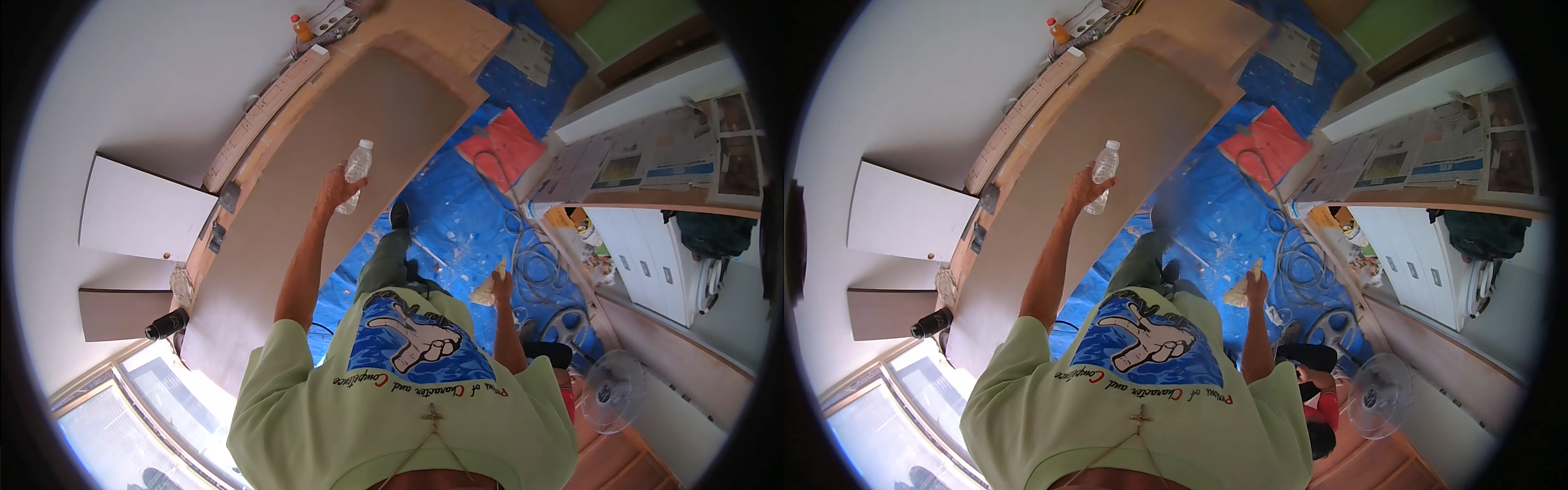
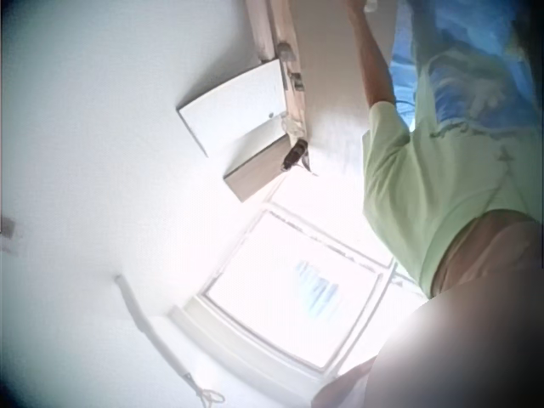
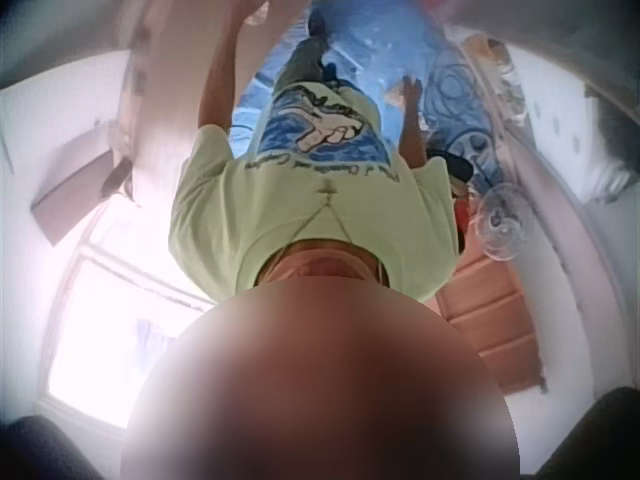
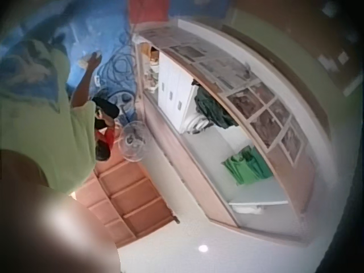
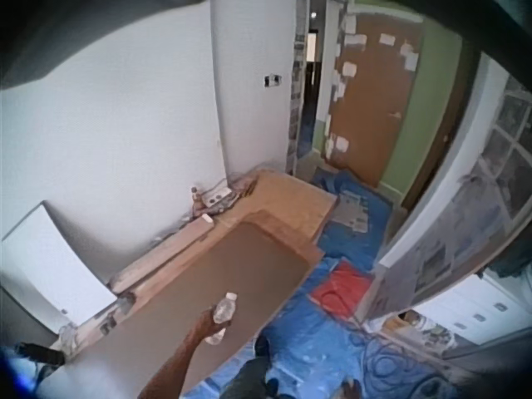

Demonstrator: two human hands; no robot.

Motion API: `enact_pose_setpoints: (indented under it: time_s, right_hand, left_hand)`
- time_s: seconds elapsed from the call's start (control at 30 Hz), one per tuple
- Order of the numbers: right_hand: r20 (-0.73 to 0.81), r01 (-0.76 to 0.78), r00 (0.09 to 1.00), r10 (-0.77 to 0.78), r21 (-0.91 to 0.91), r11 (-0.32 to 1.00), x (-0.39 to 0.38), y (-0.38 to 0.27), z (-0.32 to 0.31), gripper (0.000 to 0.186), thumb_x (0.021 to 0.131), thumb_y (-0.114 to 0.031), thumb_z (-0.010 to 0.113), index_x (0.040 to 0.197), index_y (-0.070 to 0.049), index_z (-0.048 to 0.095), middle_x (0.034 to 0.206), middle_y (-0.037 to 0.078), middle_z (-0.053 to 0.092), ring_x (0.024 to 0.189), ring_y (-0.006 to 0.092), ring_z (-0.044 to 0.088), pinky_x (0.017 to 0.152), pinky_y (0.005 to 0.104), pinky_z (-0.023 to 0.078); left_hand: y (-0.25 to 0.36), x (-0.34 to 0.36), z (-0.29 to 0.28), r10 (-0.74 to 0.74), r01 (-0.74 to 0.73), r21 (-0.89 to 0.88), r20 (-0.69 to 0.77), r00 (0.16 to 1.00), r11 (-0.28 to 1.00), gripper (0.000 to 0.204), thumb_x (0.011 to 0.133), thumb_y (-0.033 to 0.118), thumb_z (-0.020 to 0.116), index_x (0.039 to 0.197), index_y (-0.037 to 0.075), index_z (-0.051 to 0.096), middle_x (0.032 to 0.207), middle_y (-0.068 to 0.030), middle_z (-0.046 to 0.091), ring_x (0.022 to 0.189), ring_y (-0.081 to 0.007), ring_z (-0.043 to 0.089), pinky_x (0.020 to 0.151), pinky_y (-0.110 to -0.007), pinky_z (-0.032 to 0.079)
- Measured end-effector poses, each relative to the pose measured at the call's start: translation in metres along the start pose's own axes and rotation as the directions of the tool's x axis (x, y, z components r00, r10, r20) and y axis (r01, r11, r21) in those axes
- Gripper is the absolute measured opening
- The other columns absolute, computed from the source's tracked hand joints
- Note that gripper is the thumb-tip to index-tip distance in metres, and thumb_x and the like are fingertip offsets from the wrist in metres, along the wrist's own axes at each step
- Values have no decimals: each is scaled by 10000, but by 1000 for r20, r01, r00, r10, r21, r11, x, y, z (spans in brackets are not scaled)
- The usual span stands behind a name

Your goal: The person wipes a large flat board with a white cloth, then briefly pauses to converse with a coworker, and resumes wiping. The person also briefly uses a small scraper on the board surface before walking away.

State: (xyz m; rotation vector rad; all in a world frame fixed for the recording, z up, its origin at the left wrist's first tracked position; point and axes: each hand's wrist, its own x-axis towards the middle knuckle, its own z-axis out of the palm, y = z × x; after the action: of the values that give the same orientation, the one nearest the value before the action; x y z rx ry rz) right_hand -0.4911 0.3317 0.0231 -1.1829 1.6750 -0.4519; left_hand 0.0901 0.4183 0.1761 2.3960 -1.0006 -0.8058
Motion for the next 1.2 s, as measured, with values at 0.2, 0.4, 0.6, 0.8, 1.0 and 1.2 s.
enact_pose_setpoints:
  time_s: [0.2, 0.4, 0.6, 0.8, 1.0, 1.2]
  right_hand:
    - [-114, -173, 977, 179, 56, 983, -10, 2, -41, 411, 886, -235, 727, 1200, 19, 648, 1023, 98, 657, 911, 212, 612, 812, 410, 502]
    - [-204, -271, 935, 291, 120, 955, 3, -54, -58, 375, 903, -230, 729, 1181, 8, 646, 1001, 93, 653, 847, 199, 618, 756, 395, 515]
    - [-177, -149, 973, 145, -9, 989, 74, -116, -55, 376, 909, -264, 699, 1151, 21, 656, 991, 121, 659, 844, 231, 617, 773, 412, 506]
    - [-131, -165, 982, 135, -263, 950, 176, -147, -68, 473, 887, -298, 717, 1201, 49, 649, 1059, 176, 689, 905, 300, 652, 826, 444, 514]
    - [76, 22, 997, 0, -285, 958, 284, -195, -70, 500, 875, -296, 734, 1234, 41, 643, 1051, 162, 692, 907, 301, 664, 846, 427, 519]
    - [256, 120, 964, -64, -211, 970, 390, -258, -72, 353, 922, -227, 705, 1167, 22, 656, 1012, 104, 663, 892, 207, 608, 802, 368, 501]
  left_hand:
    - [25, 137, 1, -30, 29, 31, 17, 999, 999, 800, 757, 563, 804, 1329, 40, 606, 1103, -237, 731, 1060, -391, 709, 896, -498, 551]
    - [30, 252, -2, -100, 94, 65, 97, 990, 993, 864, 751, 592, 806, 1390, 57, 576, 1143, -204, 734, 1091, -374, 705, 928, -482, 545]
    - [35, 324, -11, -155, 134, 146, 141, 978, 980, 778, 731, 614, 806, 1300, 108, 644, 1128, -150, 748, 1069, -345, 714, 919, -479, 549]
    - [64, 328, -1, -219, 174, 217, 202, 955, 961, 732, 735, 583, 802, 1313, 161, 648, 1139, -112, 752, 1067, -323, 718, 924, -489, 541]
    - [112, 286, 36, -276, 213, 271, 218, 936, 939, 769, 718, 573, 811, 1314, 116, 648, 1141, -150, 748, 1086, -347, 710, 968, -508, 520]
    - [162, 247, 88, -263, 199, 253, 252, 931, 947, 799, 689, 590, 827, 1297, 98, 661, 1128, -156, 751, 1080, -365, 709, 958, -520, 527]
